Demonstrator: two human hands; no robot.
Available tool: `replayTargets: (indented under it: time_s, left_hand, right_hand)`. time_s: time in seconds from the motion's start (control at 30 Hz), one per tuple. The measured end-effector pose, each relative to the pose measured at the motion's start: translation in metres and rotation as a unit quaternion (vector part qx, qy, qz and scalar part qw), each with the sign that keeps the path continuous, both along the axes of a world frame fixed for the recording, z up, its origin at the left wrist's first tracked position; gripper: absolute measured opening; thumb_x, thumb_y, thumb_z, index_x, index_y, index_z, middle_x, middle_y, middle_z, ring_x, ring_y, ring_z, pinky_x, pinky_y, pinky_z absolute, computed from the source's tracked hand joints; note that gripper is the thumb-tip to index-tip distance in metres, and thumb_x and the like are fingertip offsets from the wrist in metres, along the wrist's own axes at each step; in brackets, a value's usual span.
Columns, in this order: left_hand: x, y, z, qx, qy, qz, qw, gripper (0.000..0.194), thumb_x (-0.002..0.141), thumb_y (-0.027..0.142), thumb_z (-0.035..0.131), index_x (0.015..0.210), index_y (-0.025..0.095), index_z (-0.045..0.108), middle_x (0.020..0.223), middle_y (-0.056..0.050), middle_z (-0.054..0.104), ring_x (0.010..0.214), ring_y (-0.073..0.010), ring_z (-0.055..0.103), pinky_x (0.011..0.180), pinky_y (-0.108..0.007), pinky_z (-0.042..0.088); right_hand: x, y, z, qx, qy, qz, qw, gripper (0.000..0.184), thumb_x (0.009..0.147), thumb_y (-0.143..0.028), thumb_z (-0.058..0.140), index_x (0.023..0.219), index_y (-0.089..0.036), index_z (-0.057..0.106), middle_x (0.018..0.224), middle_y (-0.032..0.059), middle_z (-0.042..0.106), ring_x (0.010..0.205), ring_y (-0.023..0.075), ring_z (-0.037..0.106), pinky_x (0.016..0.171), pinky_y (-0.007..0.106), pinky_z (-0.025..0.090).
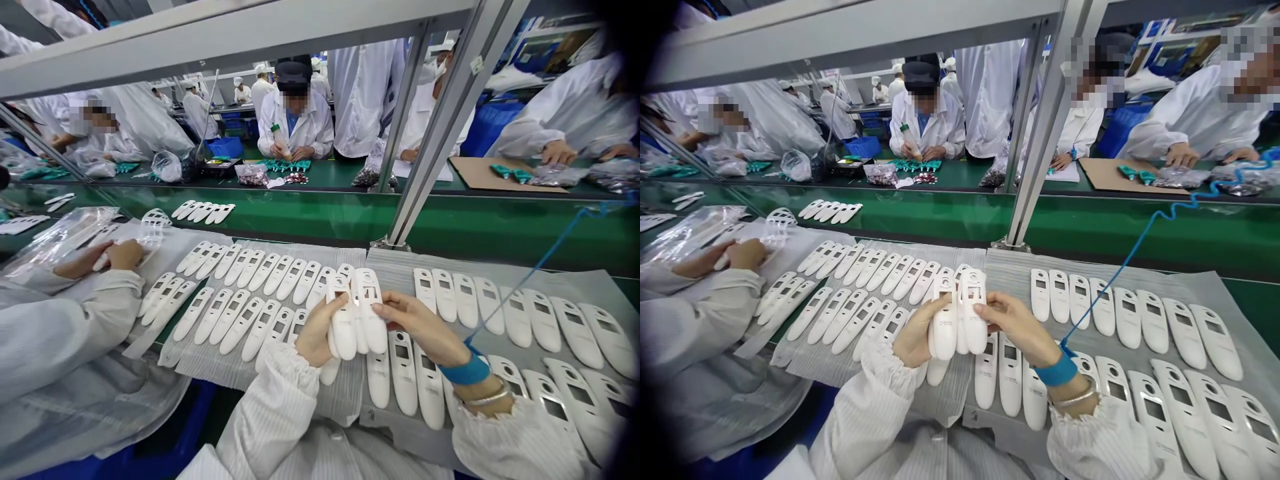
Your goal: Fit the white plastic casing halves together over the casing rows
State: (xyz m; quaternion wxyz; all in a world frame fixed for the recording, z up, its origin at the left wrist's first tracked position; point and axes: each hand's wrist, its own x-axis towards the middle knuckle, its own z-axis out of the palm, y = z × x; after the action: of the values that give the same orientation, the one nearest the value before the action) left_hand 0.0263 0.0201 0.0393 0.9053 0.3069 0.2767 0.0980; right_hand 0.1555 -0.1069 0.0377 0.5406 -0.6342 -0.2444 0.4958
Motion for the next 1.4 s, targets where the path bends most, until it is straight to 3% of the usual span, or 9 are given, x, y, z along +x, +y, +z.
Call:
replayTargets:
  time_s: [0.1,0.23,0.47,0.63,0.87,1.0,1.27,1.4]
  left_hand:
    - [-0.005,0.005,0.002,0.0,-0.021,-0.033,0.999,0.033,0.074,0.02,0.07,0.105,0.009,0.066,0.106,-0.014,0.069,0.108,-0.0287,0.061,0.095,-0.037,0.047]
    - [-0.01,0.004,0.005,0.045,-0.025,-0.02,0.998,0.039,0.068,0.009,0.07,0.107,0.012,0.066,0.11,-0.011,0.069,0.106,-0.0272,0.063,0.089,-0.035,0.05]
    - [-0.012,-0.002,0.015,0.027,-0.01,0.026,0.999,0.055,0.066,0.007,0.068,0.118,0.018,0.06,0.107,-0.007,0.071,0.105,-0.0267,0.064,0.087,-0.035,0.051]
    - [-0.009,-0.008,0.016,0.038,-0.013,0.037,0.998,0.058,0.063,0.007,0.068,0.119,0.016,0.058,0.106,-0.008,0.071,0.105,-0.0275,0.063,0.088,-0.035,0.05]
    - [-0.012,-0.011,0.011,0.068,0.009,0.024,0.997,0.058,0.063,0.007,0.068,0.12,0.014,0.057,0.105,-0.01,0.07,0.1,-0.0273,0.064,0.086,-0.036,0.049]
    - [-0.014,-0.011,0.006,0.05,0.01,0.011,0.999,0.059,0.065,0.008,0.068,0.122,0.015,0.056,0.105,-0.01,0.07,0.101,-0.0272,0.064,0.087,-0.037,0.049]
    - [-0.016,-0.002,0.007,-0.016,0.008,-0.012,1.0,0.056,0.066,0.01,0.064,0.121,0.016,0.057,0.11,-0.008,0.069,0.103,-0.0267,0.064,0.08,-0.034,0.052]
    - [-0.015,-0.001,0.007,-0.01,0.011,0.012,1.0,0.056,0.068,0.007,0.065,0.123,0.018,0.055,0.106,-0.007,0.07,0.104,-0.025,0.064,0.089,-0.036,0.051]
  right_hand:
    - [0.0,-0.004,-0.004,0.01,0.033,-0.028,0.999,0.037,0.083,-0.054,0.067,0.095,-0.019,0.06,0.094,0.0046,0.063,0.085,0.0206,0.061,0.074,0.034,0.053]
    - [-0.001,-0.01,-0.002,0.029,0.066,-0.07,0.995,0.037,0.084,-0.051,0.068,0.103,-0.021,0.058,0.103,0.0052,0.062,0.092,0.0221,0.06,0.076,0.034,0.054]
    - [-0.009,-0.018,0.005,0.074,0.09,-0.117,0.986,0.027,0.086,-0.047,0.067,0.089,-0.021,0.058,0.083,-0.0003,0.056,0.076,0.0144,0.053,0.065,0.025,0.052]
    - [-0.013,-0.016,0.004,0.056,0.085,-0.11,0.989,0.031,0.083,-0.049,0.069,0.085,-0.021,0.055,0.085,-0.0009,0.058,0.079,0.0152,0.056,0.067,0.026,0.053]
    - [-0.013,-0.011,-0.003,0.03,0.081,-0.078,0.993,0.04,0.081,-0.045,0.074,0.106,-0.022,0.054,0.097,0.0035,0.066,0.089,0.0225,0.062,0.075,0.034,0.053]
    - [-0.016,-0.006,-0.005,0.062,0.078,-0.07,0.993,0.041,0.08,-0.037,0.076,0.113,-0.022,0.059,0.115,0.0055,0.064,0.104,0.0252,0.06,0.089,0.037,0.051]
    - [-0.016,-0.002,-0.007,0.048,0.087,-0.07,0.993,0.041,0.078,-0.038,0.076,0.114,-0.021,0.064,0.12,0.0063,0.063,0.112,0.0294,0.058,0.093,0.039,0.051]
    - [-0.016,-0.003,-0.006,0.041,0.075,-0.074,0.994,0.04,0.082,-0.04,0.072,0.117,-0.023,0.062,0.123,0.0046,0.062,0.114,0.0282,0.057,0.094,0.038,0.051]
